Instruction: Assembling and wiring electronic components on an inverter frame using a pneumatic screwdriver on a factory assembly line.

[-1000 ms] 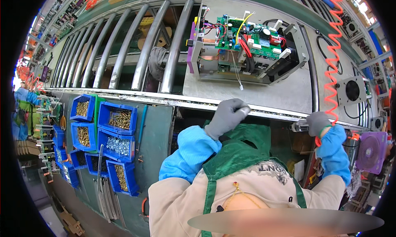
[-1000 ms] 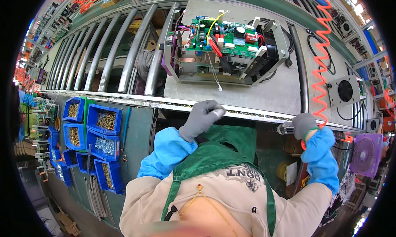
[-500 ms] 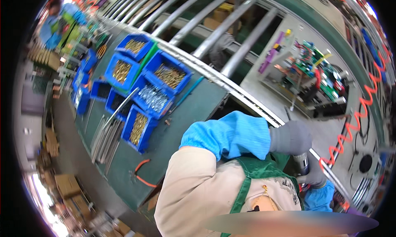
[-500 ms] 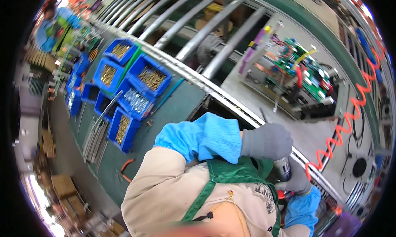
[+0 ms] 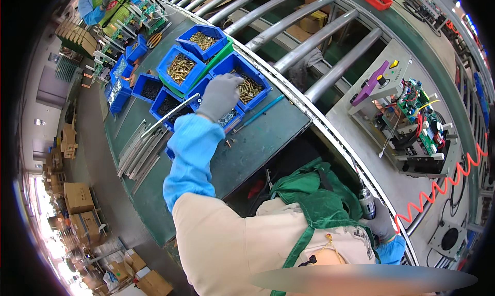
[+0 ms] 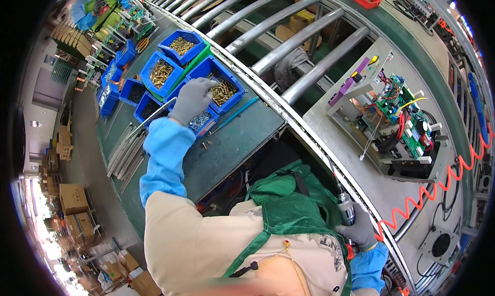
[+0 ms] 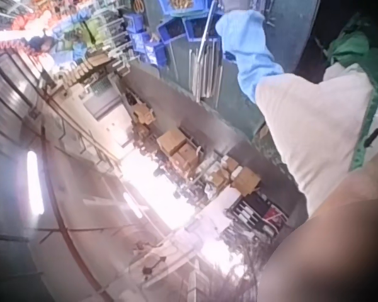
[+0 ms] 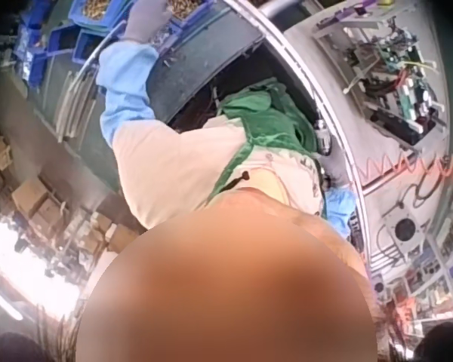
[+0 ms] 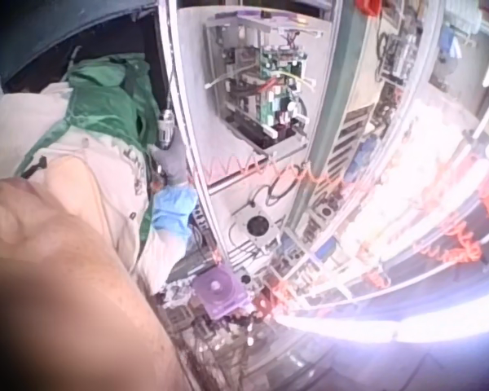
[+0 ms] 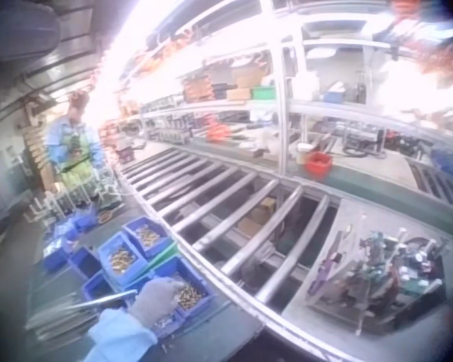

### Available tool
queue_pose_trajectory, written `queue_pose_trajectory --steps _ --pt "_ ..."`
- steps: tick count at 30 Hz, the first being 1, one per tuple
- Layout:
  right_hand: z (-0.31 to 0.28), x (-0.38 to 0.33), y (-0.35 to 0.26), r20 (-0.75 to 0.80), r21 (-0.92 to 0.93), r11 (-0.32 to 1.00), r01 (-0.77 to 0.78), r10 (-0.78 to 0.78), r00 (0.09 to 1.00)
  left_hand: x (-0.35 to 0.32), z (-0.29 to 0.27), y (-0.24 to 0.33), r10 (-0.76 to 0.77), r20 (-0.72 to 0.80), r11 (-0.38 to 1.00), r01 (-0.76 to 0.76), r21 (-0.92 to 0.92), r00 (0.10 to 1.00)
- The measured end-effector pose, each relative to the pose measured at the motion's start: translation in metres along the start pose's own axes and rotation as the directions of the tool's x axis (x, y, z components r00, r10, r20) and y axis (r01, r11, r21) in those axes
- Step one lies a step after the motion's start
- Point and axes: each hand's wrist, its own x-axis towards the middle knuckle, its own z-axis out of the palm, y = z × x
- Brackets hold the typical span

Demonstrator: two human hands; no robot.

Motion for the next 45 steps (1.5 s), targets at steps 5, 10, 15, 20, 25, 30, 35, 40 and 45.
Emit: queue_pose_trajectory --steps 5,10,15,20,25,30,35,40,45 --pt "-0.002 0.011 -0.041 0.043 -0.215 0.958 0.188 -0.183 0.982 0.052 0.004 0.032 -0.262 0.516 0.918 0.045 0.394 0.816" --pt "-0.004 0.005 -0.032 0.017 -0.218 0.961 0.173 -0.174 0.985 0.059 0.015 0.035 -0.332 0.626 0.905 0.053 0.421 0.706" --pt "-0.006 0.003 -0.027 0.011 -0.074 0.981 0.18 -0.18 0.984 0.056 0.012 0.028 -0.379 0.578 0.9 0.141 0.414 0.722" --pt "-0.004 0.003 -0.042 0.005 -0.086 0.977 0.193 -0.193 0.981 0.045 0.008 0.031 -0.356 0.474 0.903 0.166 0.396 0.805" --pt "-0.008 -0.007 -0.037 0.051 0.023 0.979 0.202 -0.203 0.978 0.026 -0.004 0.052 -0.321 0.194 0.944 0.296 0.149 0.927" --pt "-0.007 -0.008 -0.046 0.084 0.147 0.955 0.258 -0.272 0.959 0.011 0.029 0.136 -0.014 0.367 -0.157 0.361 -0.919 0.93" --pt "0.002 0.001 -0.06 -0.025 0.001 0.9 0.436 -0.436 0.9 0.009 0.07 0.216 0.107 0.396 -0.672 0.36 -0.647 0.912" --pt "0.003 -0.01 -0.05 -0.104 -0.045 0.917 0.397 -0.399 0.911 0.016 0.081 0.247 0.146 0.461 -0.687 0.425 -0.589 0.875" --pt "0.001 -0.013 -0.048 -0.088 -0.002 0.948 0.319 -0.318 0.944 0.02 0.068 0.264 0.098 0.442 -0.563 0.416 -0.714 0.892"
